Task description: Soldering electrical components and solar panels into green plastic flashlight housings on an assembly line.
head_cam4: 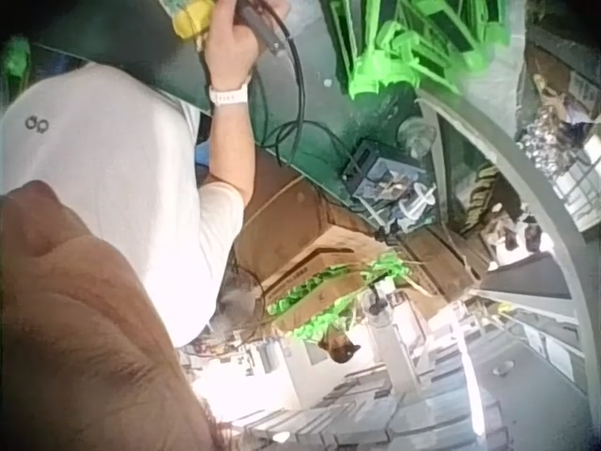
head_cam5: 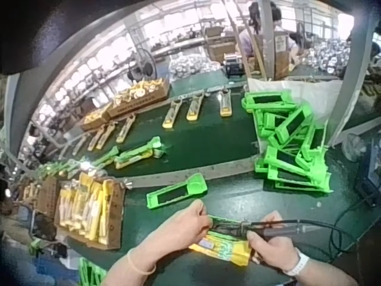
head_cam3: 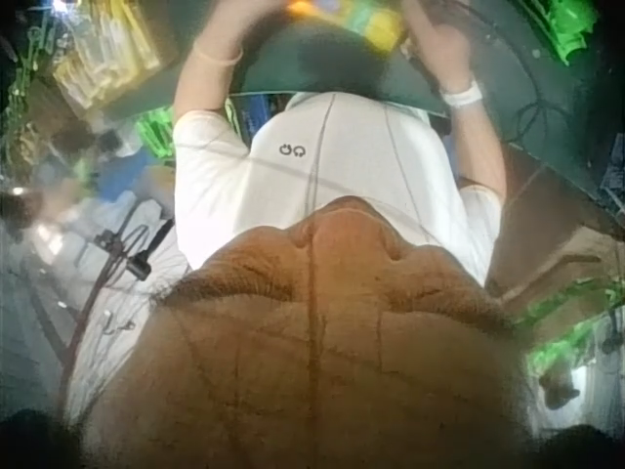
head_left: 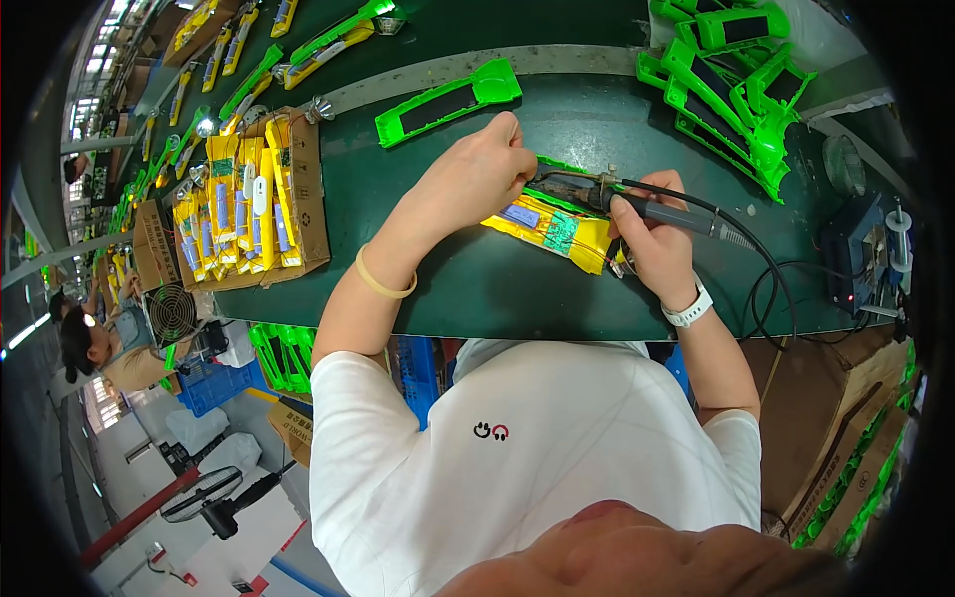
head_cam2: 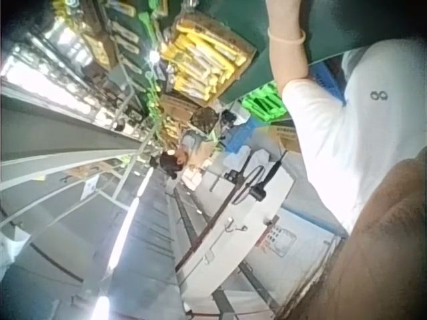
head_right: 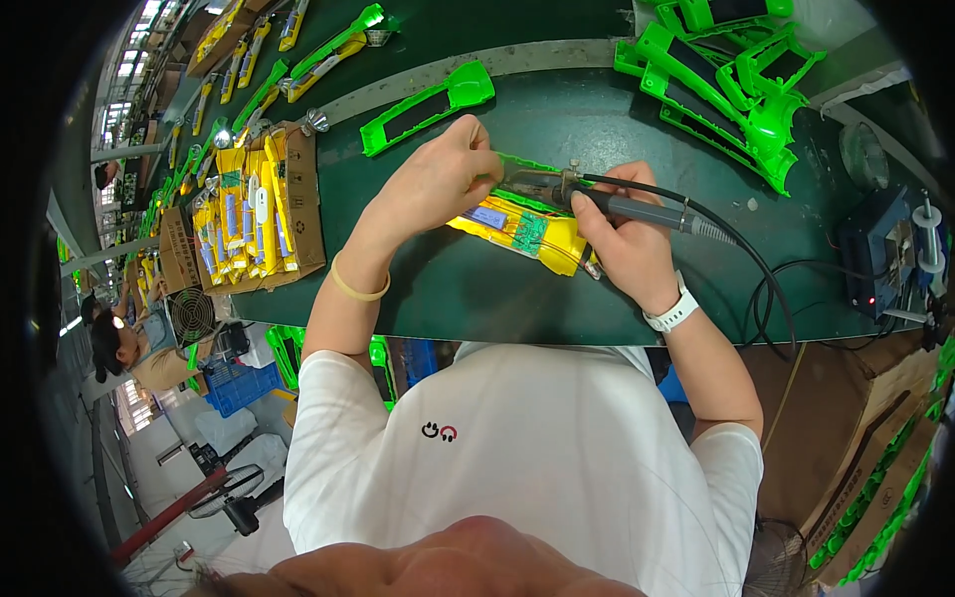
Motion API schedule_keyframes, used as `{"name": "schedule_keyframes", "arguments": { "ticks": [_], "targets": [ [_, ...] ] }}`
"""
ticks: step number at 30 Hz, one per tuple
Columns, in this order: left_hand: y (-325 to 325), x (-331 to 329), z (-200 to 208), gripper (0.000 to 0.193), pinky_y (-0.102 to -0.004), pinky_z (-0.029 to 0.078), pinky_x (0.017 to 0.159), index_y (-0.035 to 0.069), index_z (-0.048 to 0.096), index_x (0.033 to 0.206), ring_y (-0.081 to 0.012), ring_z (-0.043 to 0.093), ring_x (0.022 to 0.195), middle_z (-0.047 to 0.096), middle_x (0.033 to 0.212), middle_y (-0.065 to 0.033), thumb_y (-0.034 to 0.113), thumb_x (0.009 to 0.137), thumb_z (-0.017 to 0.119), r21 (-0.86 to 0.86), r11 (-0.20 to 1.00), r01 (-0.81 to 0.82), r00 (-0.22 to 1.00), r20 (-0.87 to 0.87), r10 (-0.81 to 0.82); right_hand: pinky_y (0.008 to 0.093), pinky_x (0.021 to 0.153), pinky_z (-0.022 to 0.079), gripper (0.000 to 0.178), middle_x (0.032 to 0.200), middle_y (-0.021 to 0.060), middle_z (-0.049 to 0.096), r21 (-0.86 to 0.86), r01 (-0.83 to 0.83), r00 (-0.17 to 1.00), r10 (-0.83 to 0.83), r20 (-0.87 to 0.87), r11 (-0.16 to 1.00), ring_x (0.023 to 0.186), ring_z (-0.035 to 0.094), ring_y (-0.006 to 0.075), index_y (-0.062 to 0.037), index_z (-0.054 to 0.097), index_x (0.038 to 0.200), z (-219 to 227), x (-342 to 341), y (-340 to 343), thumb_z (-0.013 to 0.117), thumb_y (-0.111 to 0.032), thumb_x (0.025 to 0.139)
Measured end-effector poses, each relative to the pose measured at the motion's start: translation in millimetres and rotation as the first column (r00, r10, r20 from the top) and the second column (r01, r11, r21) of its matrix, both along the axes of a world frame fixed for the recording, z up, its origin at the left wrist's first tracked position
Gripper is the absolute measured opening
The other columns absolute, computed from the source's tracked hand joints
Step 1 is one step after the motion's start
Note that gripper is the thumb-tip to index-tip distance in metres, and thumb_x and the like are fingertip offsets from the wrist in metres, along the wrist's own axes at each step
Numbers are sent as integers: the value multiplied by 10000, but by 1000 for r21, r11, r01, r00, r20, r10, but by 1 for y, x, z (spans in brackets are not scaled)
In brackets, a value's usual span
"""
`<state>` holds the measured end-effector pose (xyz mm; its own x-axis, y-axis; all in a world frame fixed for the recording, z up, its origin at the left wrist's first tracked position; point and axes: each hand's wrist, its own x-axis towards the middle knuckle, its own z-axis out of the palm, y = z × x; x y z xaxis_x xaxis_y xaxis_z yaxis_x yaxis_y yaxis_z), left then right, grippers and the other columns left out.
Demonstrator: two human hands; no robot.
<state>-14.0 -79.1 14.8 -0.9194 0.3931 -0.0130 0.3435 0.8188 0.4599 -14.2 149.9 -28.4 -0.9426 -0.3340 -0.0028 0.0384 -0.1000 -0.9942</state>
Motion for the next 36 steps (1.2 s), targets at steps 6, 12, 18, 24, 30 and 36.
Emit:
{"name": "schedule_keyframes", "arguments": {
  "ticks": [6,12,18,24,30,36],
  "targets": [
    [3,-3,0,68,-328,460,677,33,606,754,-244,537,747,464,823,-95,27,690,626,-10,1000,-17,1000,2,17,204,474,412,233,749,45,520,-102,81,995,-74,74,992,539,516,84,-33,392,951,11,3,11,588,-40,826],
    [7,-5,6,70,-331,455,663,29,603,753,-252,532,754,462,819,-100,35,689,630,-25,1000,18,1000,-10,-18,226,442,399,201,748,131,562,-489,304,901,-413,-131,818,538,537,184,-65,403,1000,30,-18,79,414,-252,925],
    [4,1,10,92,-316,453,652,23,616,771,-236,510,734,456,801,-94,14,681,630,-52,999,0,999,50,3,417,654,555,316,1189,172,464,-338,277,842,-397,-366,900,1020,559,338,-86,288,1185,37,-63,99,415,-235,937],
    [10,-2,15,84,-316,457,670,24,622,774,-239,523,749,463,806,-101,16,690,620,-74,997,15,999,44,-12,318,746,510,375,1063,142,549,5,227,850,-195,-488,974,952,562,185,-43,310,1177,34,-108,92,486,-246,916],
    [6,-3,5,81,-315,455,651,25,607,761,-235,519,727,461,795,-96,25,685,634,-59,998,23,1000,-3,-24,337,635,526,319,884,180,590,-172,469,653,-471,-593,866,676,631,254,-7,320,1115,64,-106,107,461,-218,923],
    [4,-8,4,66,-315,453,651,28,612,750,-235,523,718,461,800,-95,46,692,638,-50,997,67,998,12,-66,390,543,561,402,902,218,560,-346,482,430,-561,-707,805,709,604,275,-66,238,1140,105,-44,100,445,-333,921]
  ]
}}
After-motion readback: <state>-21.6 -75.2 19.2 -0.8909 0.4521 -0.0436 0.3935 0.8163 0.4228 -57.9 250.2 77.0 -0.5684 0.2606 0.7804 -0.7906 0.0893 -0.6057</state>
